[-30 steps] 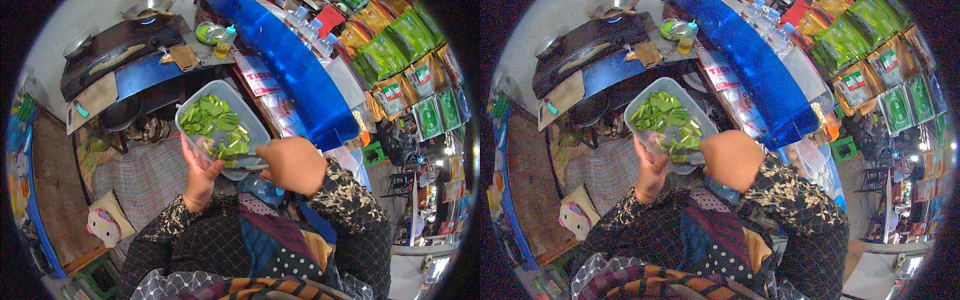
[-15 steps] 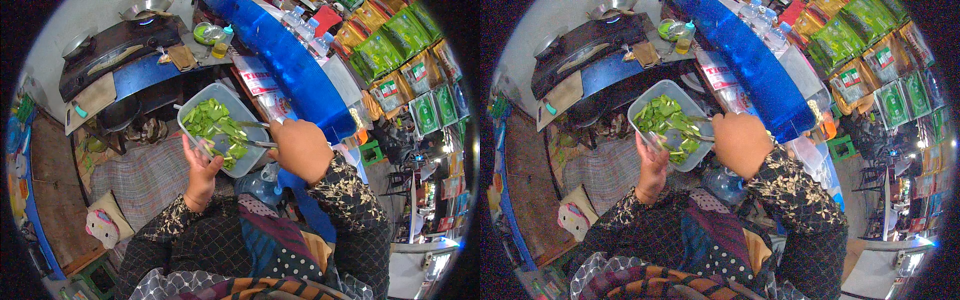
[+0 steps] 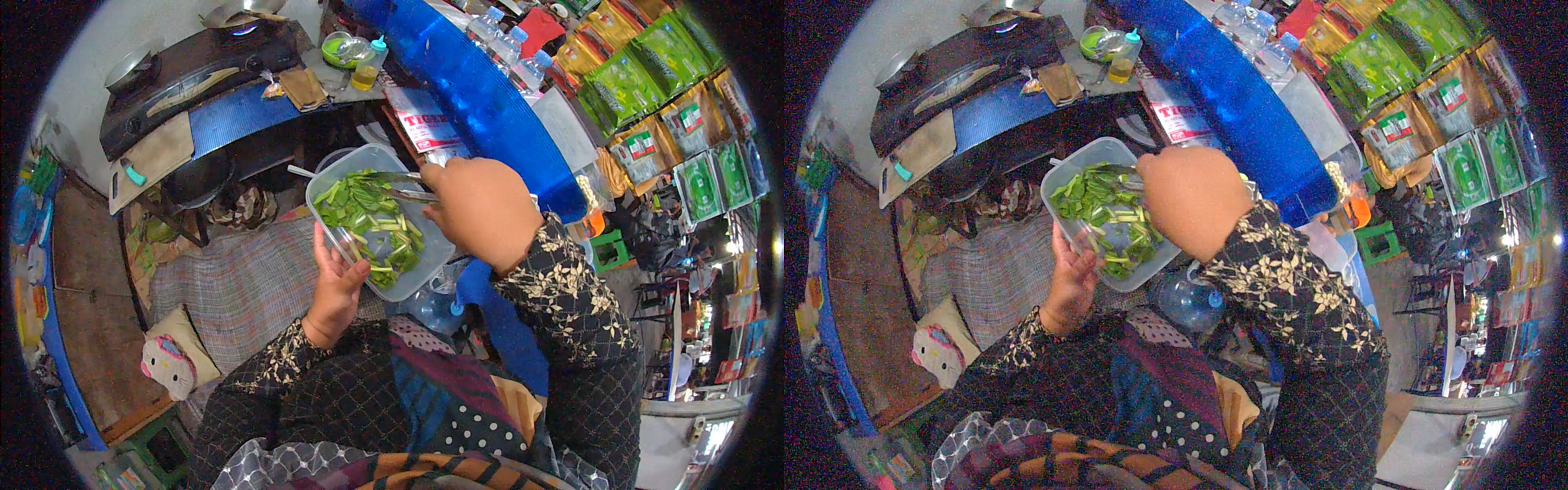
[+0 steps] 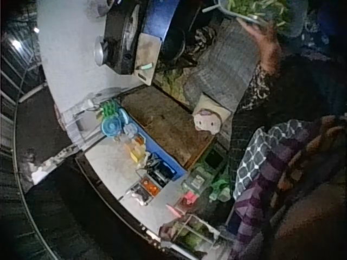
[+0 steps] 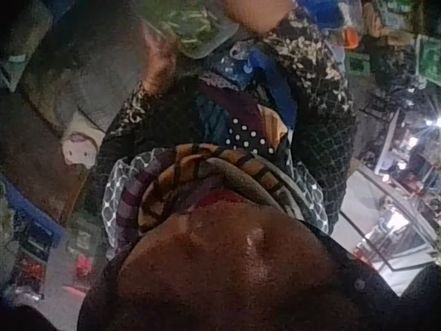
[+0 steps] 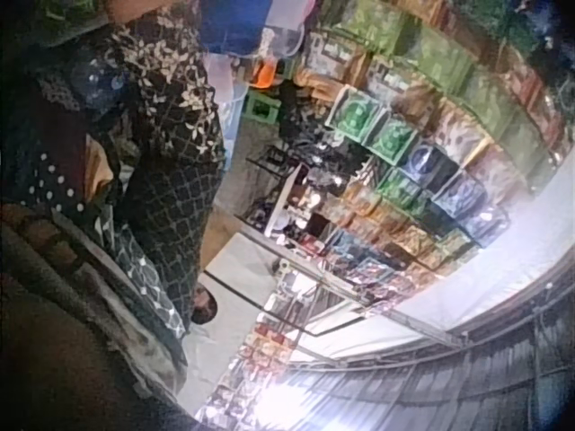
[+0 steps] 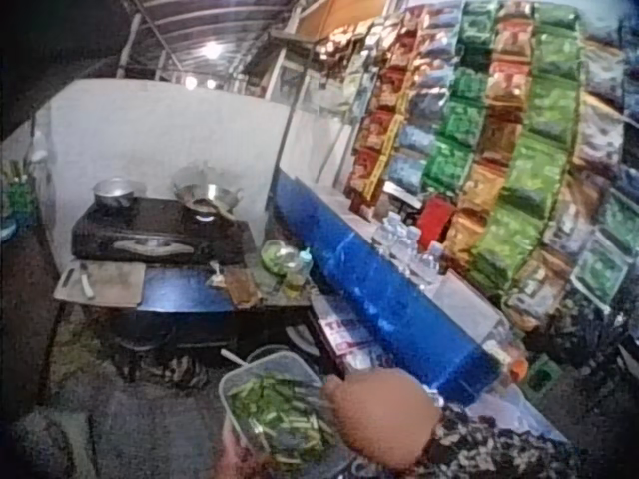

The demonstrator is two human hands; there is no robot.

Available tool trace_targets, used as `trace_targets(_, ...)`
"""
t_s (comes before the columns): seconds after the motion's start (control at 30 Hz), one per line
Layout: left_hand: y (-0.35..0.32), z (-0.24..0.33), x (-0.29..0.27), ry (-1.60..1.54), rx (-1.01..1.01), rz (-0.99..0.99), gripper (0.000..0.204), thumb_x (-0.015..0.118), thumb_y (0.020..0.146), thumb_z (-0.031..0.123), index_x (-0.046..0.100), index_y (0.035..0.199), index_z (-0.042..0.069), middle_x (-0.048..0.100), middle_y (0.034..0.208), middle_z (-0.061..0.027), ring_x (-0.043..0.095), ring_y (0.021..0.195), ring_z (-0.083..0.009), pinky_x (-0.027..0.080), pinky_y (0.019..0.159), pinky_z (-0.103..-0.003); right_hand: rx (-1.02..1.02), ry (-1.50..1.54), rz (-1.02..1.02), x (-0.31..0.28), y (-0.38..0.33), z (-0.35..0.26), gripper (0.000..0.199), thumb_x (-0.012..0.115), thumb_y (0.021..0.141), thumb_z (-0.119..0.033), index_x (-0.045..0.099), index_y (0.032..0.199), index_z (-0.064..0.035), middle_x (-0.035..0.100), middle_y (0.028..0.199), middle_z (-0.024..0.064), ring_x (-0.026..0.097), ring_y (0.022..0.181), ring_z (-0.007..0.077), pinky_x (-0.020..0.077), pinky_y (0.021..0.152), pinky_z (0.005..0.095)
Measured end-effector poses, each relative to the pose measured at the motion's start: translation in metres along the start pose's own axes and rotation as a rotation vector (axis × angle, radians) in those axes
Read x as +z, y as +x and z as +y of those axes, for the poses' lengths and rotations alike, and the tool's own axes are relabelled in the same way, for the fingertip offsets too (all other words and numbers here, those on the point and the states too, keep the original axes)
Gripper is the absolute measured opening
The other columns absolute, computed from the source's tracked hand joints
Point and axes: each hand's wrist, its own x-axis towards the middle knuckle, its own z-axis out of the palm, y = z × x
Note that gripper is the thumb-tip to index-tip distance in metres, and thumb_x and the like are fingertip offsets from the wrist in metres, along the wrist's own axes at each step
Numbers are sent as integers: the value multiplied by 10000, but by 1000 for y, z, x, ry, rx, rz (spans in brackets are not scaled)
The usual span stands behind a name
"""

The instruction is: The person uses tongs to transfer leafy greens from a storage container into a blue bowl that already contains an egg. They then move to a stove area, pick up a small green packet, and cut it open with scissors.

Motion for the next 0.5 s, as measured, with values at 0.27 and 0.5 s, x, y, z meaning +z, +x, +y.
trace_targets(0.27,0,2,2,36,-98,8,1036,662,810,20,-113,1467,221,275,1450,-118,344,1302,-258,323,1059,-408,31,-18,20,-12,3,2,328,740,694,-244,624,942,-64,625,783,154,624,745,350,482,650,463)
trace_targets(0.5,1,1,4,48,-107,22,1084,692,795,43,-147,1458,217,275,1443,-133,345,1300,-260,329,1053,-411,-55,53,-248,13,-10,-5,350,728,713,-293,626,964,-71,633,737,149,628,724,350,481,636,469)
